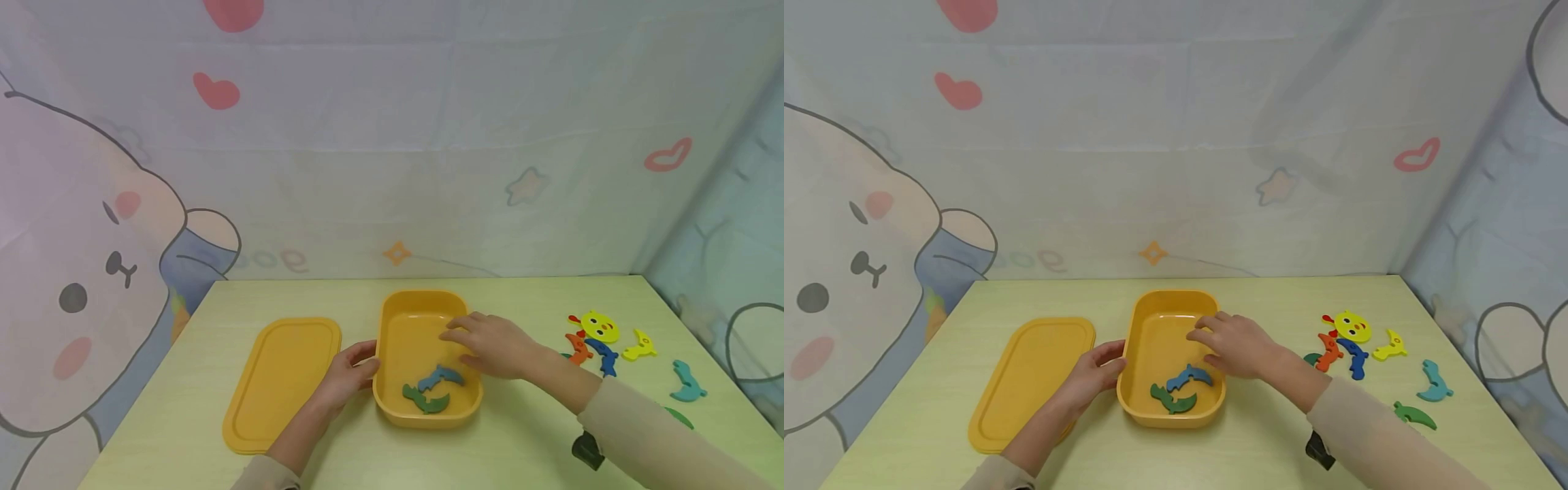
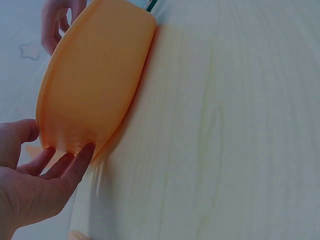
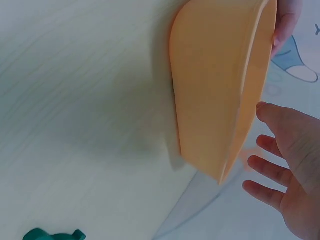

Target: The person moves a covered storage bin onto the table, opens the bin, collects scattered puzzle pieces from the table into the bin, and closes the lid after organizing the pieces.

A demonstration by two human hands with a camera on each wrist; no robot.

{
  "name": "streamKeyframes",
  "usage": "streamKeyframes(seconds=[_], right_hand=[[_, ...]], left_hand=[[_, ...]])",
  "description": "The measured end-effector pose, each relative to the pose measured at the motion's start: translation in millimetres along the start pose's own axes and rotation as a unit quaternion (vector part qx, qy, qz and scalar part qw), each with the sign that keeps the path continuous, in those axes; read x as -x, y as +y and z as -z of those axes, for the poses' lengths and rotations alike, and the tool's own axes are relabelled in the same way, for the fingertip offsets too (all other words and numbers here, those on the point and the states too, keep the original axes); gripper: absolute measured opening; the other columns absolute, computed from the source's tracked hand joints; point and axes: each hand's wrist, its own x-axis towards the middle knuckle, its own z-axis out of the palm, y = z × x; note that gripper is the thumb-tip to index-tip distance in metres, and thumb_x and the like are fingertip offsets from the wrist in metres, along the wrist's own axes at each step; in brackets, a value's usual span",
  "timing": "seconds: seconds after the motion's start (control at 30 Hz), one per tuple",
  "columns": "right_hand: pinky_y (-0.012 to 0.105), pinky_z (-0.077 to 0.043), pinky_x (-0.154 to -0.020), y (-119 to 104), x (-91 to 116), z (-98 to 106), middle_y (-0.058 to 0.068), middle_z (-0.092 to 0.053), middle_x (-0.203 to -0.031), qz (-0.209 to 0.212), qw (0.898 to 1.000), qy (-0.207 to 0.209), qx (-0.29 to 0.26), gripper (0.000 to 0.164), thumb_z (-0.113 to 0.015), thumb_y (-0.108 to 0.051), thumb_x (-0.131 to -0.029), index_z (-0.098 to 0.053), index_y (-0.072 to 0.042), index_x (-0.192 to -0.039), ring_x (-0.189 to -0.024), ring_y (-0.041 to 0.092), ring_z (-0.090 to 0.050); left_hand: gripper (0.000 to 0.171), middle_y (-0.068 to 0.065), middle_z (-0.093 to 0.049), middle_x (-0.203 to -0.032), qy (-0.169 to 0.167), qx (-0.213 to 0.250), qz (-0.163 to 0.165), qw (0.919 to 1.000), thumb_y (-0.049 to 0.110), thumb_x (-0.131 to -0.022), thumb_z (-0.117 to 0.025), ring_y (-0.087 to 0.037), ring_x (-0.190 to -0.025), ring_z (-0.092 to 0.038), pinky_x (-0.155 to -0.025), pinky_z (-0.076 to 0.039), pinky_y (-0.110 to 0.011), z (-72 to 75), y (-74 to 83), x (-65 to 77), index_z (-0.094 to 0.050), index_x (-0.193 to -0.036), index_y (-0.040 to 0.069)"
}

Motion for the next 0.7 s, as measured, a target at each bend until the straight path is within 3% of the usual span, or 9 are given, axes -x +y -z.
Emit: streamKeyframes(seconds=[0.43, 0.7], right_hand=[[0.033, -0.053, -0.074, 24, 16, 15, 0.003, -0.057, -0.118, -0.055, 0.998, 0.004, -0.011, 0.042, -0.071, -0.023, -0.08, -0.058, -0.017, -0.12, -0.098, 0.022, -0.057], [0.038, -0.054, -0.075, 35, 25, 19, 0.009, -0.055, -0.121, -0.09, 0.996, 0.002, -0.002, 0.044, -0.069, -0.026, -0.081, -0.057, -0.014, -0.122, -0.103, 0.028, -0.056]], left_hand=[[0.044, -0.023, -0.043, -0.135, 0.01, 0.014, 0.021, 0.9996, 0.009, -0.093, -0.05, -0.033, -0.112, -0.053, -0.083, -0.053, -0.038, 0.4, 1.2, 0.1, -0.041, -0.134, -0.003], [0.043, -0.021, -0.045, -0.134, 0.01, 0.007, 0.023, 0.9997, 0.01, -0.092, -0.051, -0.031, -0.111, -0.055, -0.082, -0.053, -0.036, 0.6, -0.2, -1.3, -0.043, -0.133, -0.003]])
